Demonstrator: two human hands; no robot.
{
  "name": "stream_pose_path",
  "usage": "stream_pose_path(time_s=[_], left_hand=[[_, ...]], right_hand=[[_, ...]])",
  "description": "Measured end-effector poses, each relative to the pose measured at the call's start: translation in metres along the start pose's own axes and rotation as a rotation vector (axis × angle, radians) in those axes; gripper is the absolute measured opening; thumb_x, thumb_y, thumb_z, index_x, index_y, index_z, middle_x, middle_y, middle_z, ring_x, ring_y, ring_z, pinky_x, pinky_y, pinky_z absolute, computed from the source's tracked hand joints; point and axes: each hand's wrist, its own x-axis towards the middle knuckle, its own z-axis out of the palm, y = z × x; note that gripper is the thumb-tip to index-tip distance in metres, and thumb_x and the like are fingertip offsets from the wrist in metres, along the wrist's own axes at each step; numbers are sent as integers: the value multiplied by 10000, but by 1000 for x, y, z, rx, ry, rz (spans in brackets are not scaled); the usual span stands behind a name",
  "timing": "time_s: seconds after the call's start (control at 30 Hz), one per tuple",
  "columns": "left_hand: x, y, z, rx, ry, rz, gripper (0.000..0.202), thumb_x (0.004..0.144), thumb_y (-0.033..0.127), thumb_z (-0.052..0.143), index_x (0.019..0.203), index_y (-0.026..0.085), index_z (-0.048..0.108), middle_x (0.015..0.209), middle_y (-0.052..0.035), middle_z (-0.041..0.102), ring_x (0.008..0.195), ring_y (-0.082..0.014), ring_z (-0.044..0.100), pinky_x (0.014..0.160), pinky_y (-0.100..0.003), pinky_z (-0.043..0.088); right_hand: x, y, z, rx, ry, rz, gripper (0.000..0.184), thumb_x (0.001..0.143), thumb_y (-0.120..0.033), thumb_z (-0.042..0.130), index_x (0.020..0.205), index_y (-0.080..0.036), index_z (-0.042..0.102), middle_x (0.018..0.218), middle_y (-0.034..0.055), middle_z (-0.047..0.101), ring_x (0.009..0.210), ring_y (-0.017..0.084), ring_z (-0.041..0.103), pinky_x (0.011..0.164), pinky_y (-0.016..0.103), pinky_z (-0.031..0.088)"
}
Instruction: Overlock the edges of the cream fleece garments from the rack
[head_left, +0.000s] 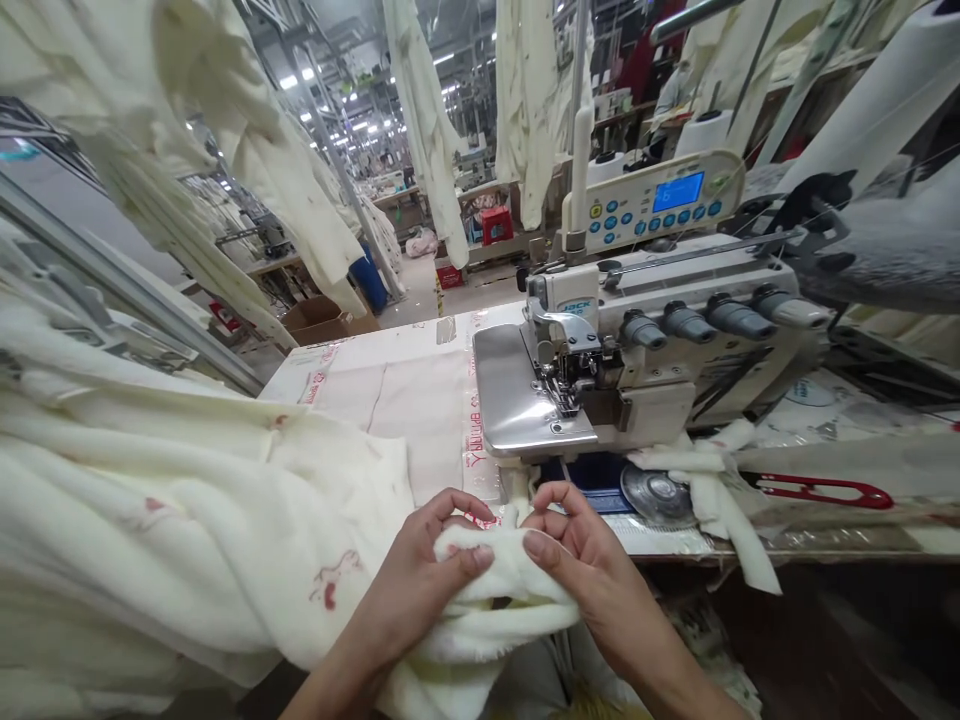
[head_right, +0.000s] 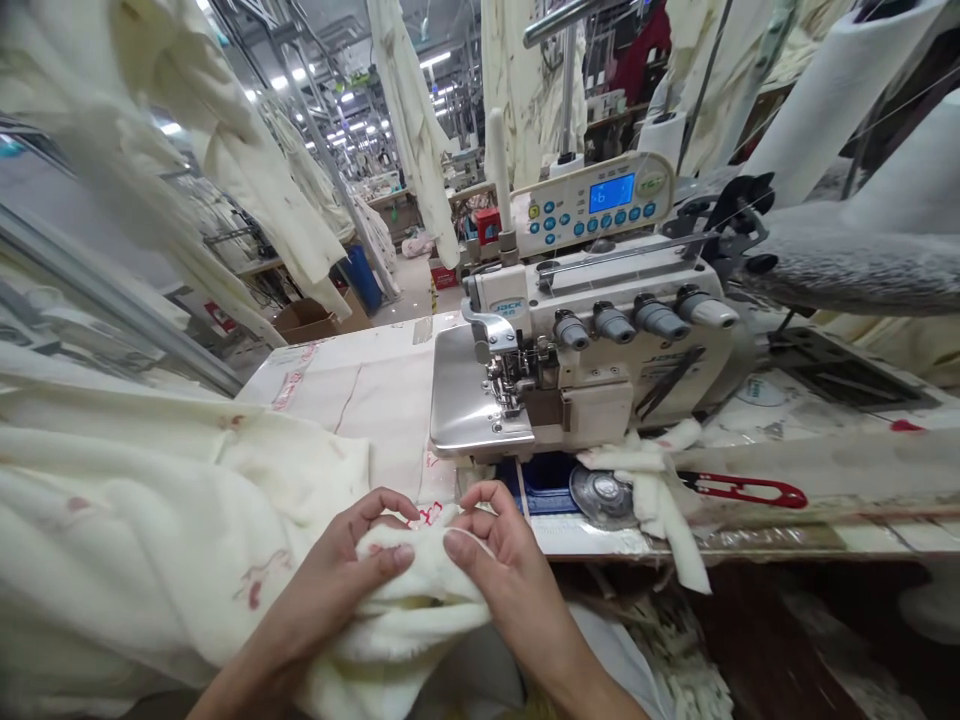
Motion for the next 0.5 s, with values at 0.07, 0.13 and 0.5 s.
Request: stream_pose_path(time_s=[0.07, 0.13, 0.5], left_hand=[[-1, 0, 0, -39, -19, 2, 326, 730, 363, 659, 959, 203, 490, 780, 3, 569, 675, -114, 529, 598, -210, 407], [-3, 3, 0, -38, -25, -2, 326, 732, 361, 657, 963, 210, 484, 796, 3, 579, 684, -117, 537, 601, -210, 417], [4, 38, 26, 545, 161, 255, 98, 758, 230, 569, 841, 257, 613, 745, 38, 628, 608, -117, 520, 569, -211, 387]], right_hand=[[-3, 1, 1, 4, 5, 0, 403, 780, -391, 678, 932, -233, 341, 738, -52, 538, 554, 69, 496, 487, 153, 365], [-6, -1, 0, -64, 6, -12, 347, 808, -402, 639, 927, -237, 358, 747, -47, 539, 569, 85, 516, 488, 166, 383], [-45, -57, -23, -1244, 258, -1150, 514, 784, -57, 526, 1223, -314, 455, 1226, 36, 502, 1121, 229, 485, 976, 382, 375]])
